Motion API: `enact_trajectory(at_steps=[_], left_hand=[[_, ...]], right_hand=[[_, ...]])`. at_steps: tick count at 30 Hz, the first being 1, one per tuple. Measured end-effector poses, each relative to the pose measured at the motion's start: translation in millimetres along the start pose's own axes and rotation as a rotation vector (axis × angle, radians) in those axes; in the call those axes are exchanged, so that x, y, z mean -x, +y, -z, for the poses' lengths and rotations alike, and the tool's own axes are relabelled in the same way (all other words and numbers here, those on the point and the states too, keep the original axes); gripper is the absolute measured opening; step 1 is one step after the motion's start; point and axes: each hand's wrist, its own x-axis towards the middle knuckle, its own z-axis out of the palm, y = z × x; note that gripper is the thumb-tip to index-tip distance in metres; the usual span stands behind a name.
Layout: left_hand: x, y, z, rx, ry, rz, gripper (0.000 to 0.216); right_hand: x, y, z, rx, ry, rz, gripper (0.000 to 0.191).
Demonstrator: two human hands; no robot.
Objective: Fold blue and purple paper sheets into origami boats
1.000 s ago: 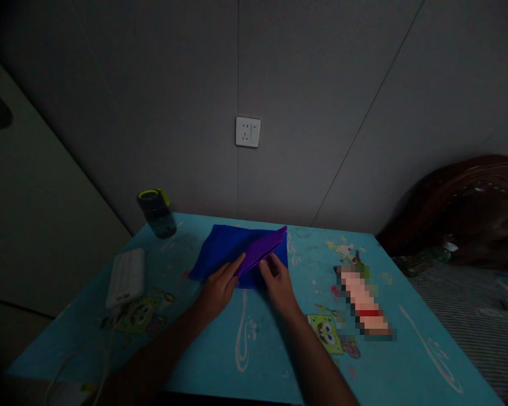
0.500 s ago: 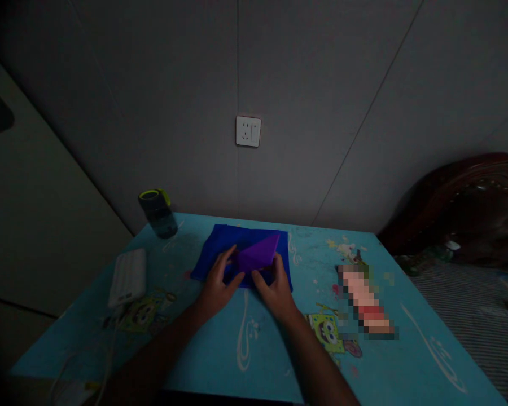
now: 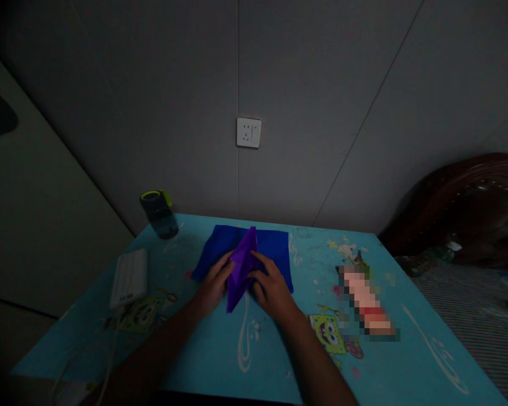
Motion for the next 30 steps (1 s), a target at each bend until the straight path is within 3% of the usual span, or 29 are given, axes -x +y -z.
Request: enact_trajectory(at_steps=[5,12,15,18,21,25,30], left_hand=[[-2.8,-2.3,-0.3,-0.026,0.057,-0.044,0.041],[-7.4,-12.1,6.8,-0.213,0.077,-0.059,0.035],[-8.1,-11.5,8.5,-0.381,0.126,-0.162,0.033],[-5.2,-11.2,6.1,-0.504,0.161,-0.281,0.045],[0.8,-12.1,2.0,-0.604,0.063,-0.361,0.054],[6.5,-11.9,-0.6,-0.736,-0.122,-0.432,0.048],[5.6,-11.6,-1.2,-0.789,-0.084,-0.419,0.049]], right_hand=[[-1.3,-6.3,-2.5,-0.031,0.077,-0.009,0.033],[-1.4,-11.7,-3.3,-0.012,0.02,0.058,0.03],[-2.1,-14.1,-7.2,-0.027,0.105,-0.012,0.025],[-3.2,-14.5,-13.7,-0.031,0.222,-0.133,0.017],[-3.0,-12.5,-21.4,-0.091,0.279,-0.266,0.016],[-0.6,-9.3,-27.7,-0.157,0.266,-0.383,0.024],[-0.1,-10.4,-27.6,-0.205,0.253,-0.376,0.037]])
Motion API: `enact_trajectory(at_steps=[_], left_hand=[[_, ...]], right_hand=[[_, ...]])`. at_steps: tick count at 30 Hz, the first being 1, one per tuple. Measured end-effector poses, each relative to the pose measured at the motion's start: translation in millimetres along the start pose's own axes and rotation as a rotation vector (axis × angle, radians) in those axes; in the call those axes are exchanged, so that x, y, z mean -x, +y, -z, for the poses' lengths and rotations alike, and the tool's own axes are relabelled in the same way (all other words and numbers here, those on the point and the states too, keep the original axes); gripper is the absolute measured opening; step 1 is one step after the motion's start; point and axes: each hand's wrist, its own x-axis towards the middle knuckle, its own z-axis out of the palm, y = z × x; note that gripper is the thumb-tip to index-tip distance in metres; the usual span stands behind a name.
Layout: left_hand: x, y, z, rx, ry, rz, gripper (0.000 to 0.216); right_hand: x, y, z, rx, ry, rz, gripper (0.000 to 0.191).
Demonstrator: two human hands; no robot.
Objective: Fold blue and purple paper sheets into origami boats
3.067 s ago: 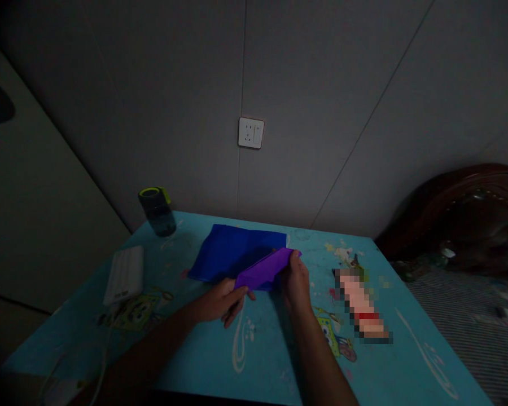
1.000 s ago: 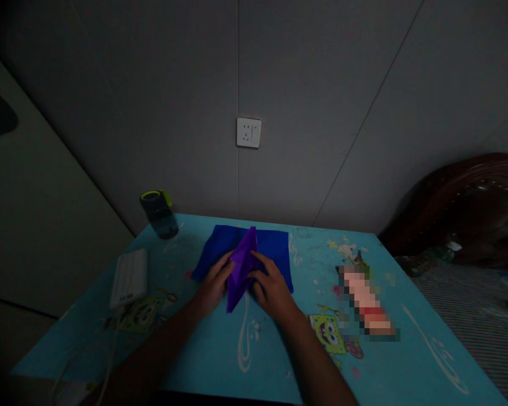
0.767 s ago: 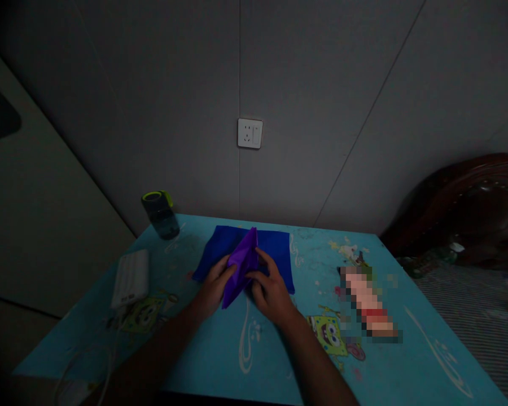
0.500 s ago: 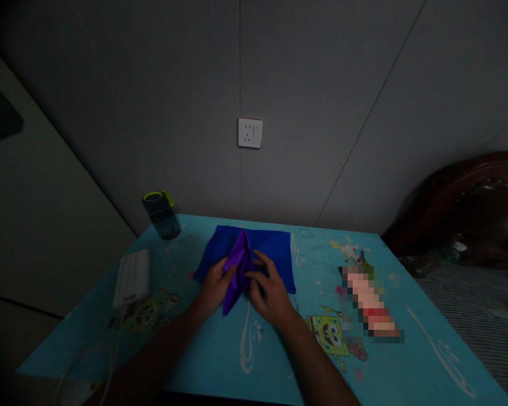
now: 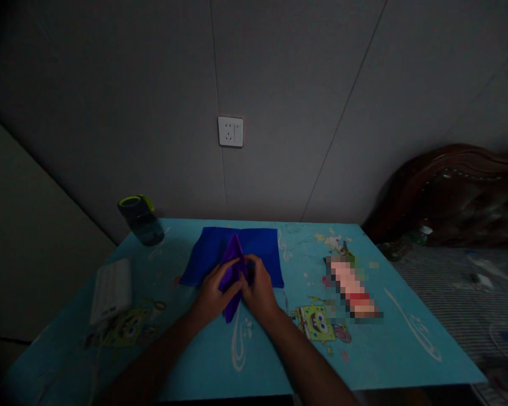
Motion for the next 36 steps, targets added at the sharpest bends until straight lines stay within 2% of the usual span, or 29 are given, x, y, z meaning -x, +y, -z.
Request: enact_trajectory(at_steps=[3,7,11,17,31,36], left_hand=[[0.0,-0.8,-0.7,0.009,0.05,-0.004,0.045],[1.6,-1.1,-0.3,0.026,0.071,-0.005,0.044],[1.4,-0.2,0.0,0.086,0.061,0.012,0.043],[0.2,0.8,-0.2,0.164,0.076,0.038,0.043],[-0.2,2.9,0.9,0.187,0.042,0.087,0.042],[-0.4,3.5,-0.1,0.135,0.029,0.053,0.04]], right_hand=[[-2.6,-2.0,1.0,0.016,-0.002,-0.005,0.047],[-8.3,-1.3,5.2,-0.056,-0.082,-0.066,0.034],[-10.5,0.0,9.9,-0.156,-0.093,-0.137,0.036],[-11.2,-3.4,12.3,-0.146,-0.078,-0.157,0.038],[-11.9,-9.0,17.9,-0.029,-0.147,-0.13,0.038],[-11.6,-15.7,21.5,0.164,-0.197,-0.08,0.038]])
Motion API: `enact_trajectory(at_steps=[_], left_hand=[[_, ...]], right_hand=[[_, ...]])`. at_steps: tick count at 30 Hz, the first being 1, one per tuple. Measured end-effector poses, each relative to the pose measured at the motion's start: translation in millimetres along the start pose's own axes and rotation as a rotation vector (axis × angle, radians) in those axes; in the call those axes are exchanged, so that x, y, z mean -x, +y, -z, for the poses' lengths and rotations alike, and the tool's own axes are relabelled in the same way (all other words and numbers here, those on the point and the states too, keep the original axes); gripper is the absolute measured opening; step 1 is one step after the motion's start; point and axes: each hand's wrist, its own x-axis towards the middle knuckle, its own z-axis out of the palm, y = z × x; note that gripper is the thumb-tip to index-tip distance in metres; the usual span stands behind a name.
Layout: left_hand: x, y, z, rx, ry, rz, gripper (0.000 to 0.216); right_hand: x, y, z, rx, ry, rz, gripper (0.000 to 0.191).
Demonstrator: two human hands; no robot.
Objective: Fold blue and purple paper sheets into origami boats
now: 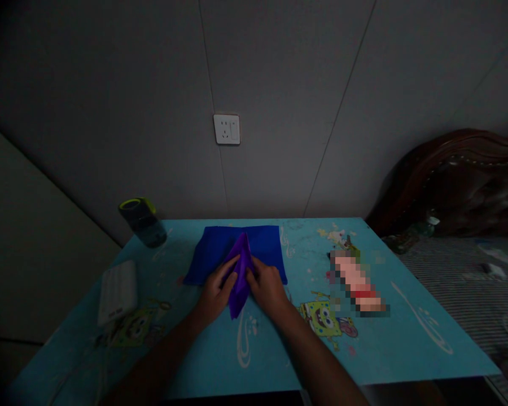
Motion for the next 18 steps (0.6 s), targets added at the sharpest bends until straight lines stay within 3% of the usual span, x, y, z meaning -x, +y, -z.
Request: enact_trajectory(at_steps=[18], left_hand=[[-1.1,-0.1,-0.1,0.12,-0.143,0.148,0.042]], right_hand=[[-5.2,7.6,8.1,-0.052,0.204,-0.118,0.049]])
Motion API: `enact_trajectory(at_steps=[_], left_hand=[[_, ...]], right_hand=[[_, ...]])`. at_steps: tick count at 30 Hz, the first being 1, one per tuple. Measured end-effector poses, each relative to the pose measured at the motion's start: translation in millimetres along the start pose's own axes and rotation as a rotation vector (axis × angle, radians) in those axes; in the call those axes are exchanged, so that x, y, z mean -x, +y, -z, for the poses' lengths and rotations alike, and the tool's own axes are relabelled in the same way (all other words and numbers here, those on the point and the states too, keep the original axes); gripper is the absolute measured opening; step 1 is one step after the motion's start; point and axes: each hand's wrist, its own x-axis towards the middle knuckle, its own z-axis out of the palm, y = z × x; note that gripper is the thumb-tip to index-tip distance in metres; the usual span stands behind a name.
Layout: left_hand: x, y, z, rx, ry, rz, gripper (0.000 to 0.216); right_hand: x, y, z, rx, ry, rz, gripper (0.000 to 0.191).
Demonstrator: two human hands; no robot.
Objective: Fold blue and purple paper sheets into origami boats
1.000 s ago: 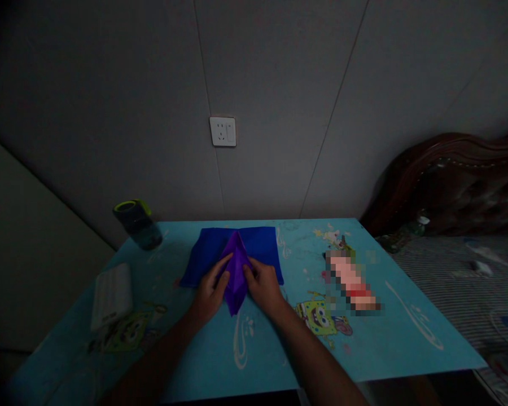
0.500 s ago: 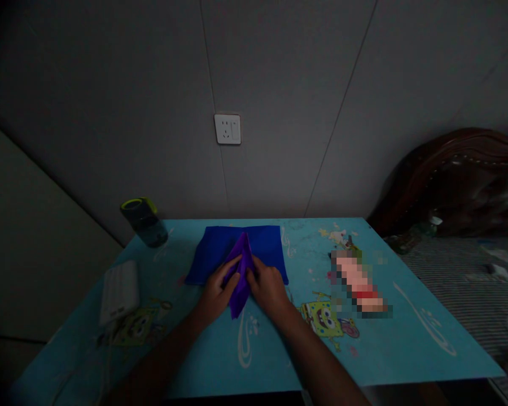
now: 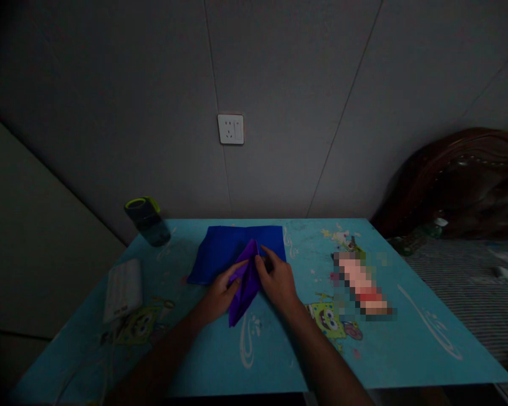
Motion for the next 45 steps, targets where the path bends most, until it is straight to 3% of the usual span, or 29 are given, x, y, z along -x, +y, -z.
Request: enact_trajectory(at_steps=[4,12,16,22,27,30,33,45], left_hand=[[0.7,-6.2,-1.4,-0.014,-0.057,-0.012,0.042],[3.3,-15.2,-3.3,-0.048,-0.077,-0.098,0.043],[1.6,-12.2,-4.2,-0.029,-0.035,-0.06,0.042],[-6.7,-20.8,3.9,-0.058,0.245,0.03,0.048],[-10.2,-26.3,13.0,-0.11,0.411,0.049,0.051],[-10.4,-24.4,15.0,-0.115,0.434,0.052,0.049],[-10.3,-22.7,16.0,-0.109,0.441,0.046,0.049],[-10.9,-11.1,12.9,0.045,0.441,0.109,0.045]], right_hand=[[-0.9,0.8,1.1,0.091,0.033,0.009,0.048],[2.2,6.8,1.2,0.503,0.006,0.118,0.042],[2.4,7.1,1.1,0.462,0.003,0.109,0.044],[3.7,0.8,-3.4,0.122,-0.016,0.119,0.044],[14.6,-9.3,-8.1,0.066,-0.2,0.2,0.035],[21.3,-13.9,-10.3,0.15,-0.38,0.34,0.035],[24.1,-16.3,-12.5,0.273,-0.465,0.45,0.032],[23.0,-11.8,-15.3,0.434,-0.401,0.618,0.039]])
